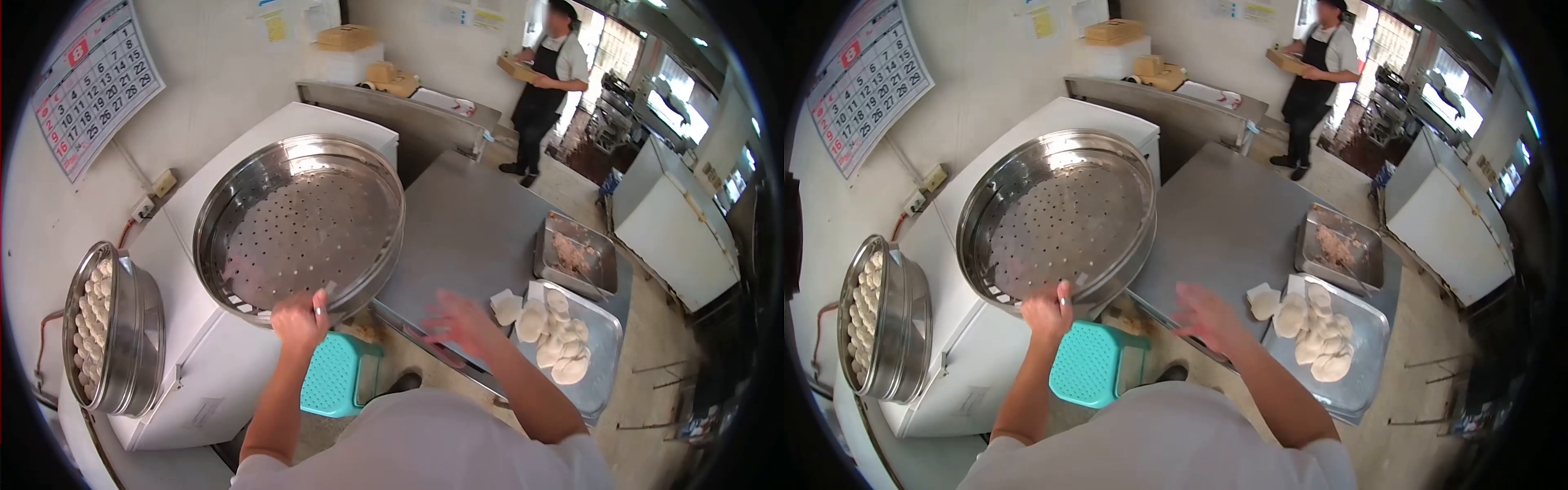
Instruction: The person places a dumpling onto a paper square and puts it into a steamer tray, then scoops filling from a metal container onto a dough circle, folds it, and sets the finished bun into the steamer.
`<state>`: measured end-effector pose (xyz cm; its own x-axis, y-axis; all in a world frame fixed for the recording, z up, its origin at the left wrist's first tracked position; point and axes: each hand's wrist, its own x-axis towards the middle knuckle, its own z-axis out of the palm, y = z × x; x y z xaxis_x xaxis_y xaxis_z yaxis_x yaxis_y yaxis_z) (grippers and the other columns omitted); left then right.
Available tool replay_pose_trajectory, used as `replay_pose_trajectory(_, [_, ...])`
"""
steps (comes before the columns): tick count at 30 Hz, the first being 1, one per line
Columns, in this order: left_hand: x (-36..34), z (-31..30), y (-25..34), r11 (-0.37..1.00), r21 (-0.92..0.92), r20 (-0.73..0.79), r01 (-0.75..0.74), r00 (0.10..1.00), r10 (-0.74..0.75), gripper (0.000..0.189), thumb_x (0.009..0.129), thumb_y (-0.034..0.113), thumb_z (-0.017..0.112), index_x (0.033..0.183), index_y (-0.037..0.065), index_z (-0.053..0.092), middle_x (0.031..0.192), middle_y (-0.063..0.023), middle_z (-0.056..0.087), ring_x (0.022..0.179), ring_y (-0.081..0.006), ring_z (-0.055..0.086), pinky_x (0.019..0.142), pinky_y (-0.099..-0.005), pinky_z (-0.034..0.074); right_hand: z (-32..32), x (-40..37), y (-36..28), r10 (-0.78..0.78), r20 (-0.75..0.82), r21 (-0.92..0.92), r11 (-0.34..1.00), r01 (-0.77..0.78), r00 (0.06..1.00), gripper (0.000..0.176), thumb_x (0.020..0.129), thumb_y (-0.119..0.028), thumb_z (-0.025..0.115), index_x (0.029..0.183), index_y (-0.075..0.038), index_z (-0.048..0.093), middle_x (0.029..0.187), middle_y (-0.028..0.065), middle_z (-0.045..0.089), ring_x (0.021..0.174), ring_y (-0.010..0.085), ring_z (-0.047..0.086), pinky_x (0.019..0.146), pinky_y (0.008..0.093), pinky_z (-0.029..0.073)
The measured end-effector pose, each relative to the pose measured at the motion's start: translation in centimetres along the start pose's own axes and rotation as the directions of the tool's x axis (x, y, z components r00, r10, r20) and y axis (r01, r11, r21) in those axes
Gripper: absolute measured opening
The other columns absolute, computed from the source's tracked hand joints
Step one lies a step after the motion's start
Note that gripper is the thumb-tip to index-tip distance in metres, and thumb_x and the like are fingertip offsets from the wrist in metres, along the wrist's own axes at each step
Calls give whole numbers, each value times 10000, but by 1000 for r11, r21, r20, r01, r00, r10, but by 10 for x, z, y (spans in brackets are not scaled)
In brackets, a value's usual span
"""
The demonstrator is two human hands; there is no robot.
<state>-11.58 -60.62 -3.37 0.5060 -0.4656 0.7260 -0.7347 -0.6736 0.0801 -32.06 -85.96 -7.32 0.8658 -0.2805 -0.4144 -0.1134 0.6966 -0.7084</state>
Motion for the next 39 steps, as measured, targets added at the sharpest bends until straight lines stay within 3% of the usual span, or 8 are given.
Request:
replay_pose_trajectory(2, [-21,-9,17,989,-105,21,-102,994,105,494,967,385,613,568,111,518,573,-115,527,521,-356,541,501,-481,411,27,10,-15,125,-74,45,992,-122,989,705,987,-410,683,1432,74,429,1351,244,531,1181,416,615,884,581,591])
replay_pose_trajectory(5, [-46,-11,40,957,-219,54,-189,977,206,472,938,366,644,558,119,509,568,-87,518,504,-335,530,489,-459,409,27,30,-9,115,115,48,991,-122,987,695,957,-270,714,1411,115,354,1240,229,575,1069,443,662,898,621,585])
replay_pose_trajectory(8, [-56,0,61,939,-283,167,-196,954,249,439,949,324,615,580,105,528,575,-91,534,513,-343,531,485,-455,399,-10,54,34,25,-120,-21,999,-28,993,501,911,-59,639,1283,156,382,1165,260,576,946,436,699,781,586,647])
replay_pose_trajectory(11, [-50,14,84,898,-355,145,-260,934,327,423,915,296,647,567,115,489,554,-73,498,494,-316,507,480,-437,392,-32,36,31,-56,-207,70,995,72,977,396,836,69,544,1190,178,401,1108,277,579,869,413,716,701,542,676])
replay_pose_trajectory(14, [-40,32,96,858,-420,117,-297,919,376,417,881,296,674,547,122,496,540,-53,497,489,-296,502,476,-422,385,-41,15,24,-123,-298,58,987,147,947,406,847,55,542,1203,189,401,1102,266,592,902,416,714,718,549,672])
replay_pose_trajectory(19, [-22,63,96,821,-422,174,-384,855,489,446,892,376,686,545,134,545,542,-22,528,528,-240,557,527,-388,396,-48,2,30,-167,-311,127,968,215,936,405,861,33,514,1216,207,425,1107,273,617,921,413,713,717,531,673])
replay_pose_trajectory(27, [7,92,102,744,-525,107,-414,835,541,443,898,352,678,535,138,541,548,-21,537,536,-254,555,524,-404,396,-55,16,24,-165,-465,149,954,260,870,348,866,23,510,1175,180,477,1082,266,629,885,408,714,700,532,677])
replay_pose_trajectory(39, [27,149,90,740,-609,126,-286,886,446,395,919,292,632,569,119,576,572,-72,564,558,-330,563,546,-448,390,-47,52,-7,-140,-585,50,977,207,799,324,857,-3,573,1143,131,500,1000,193,597,782,330,680,649,479,672])
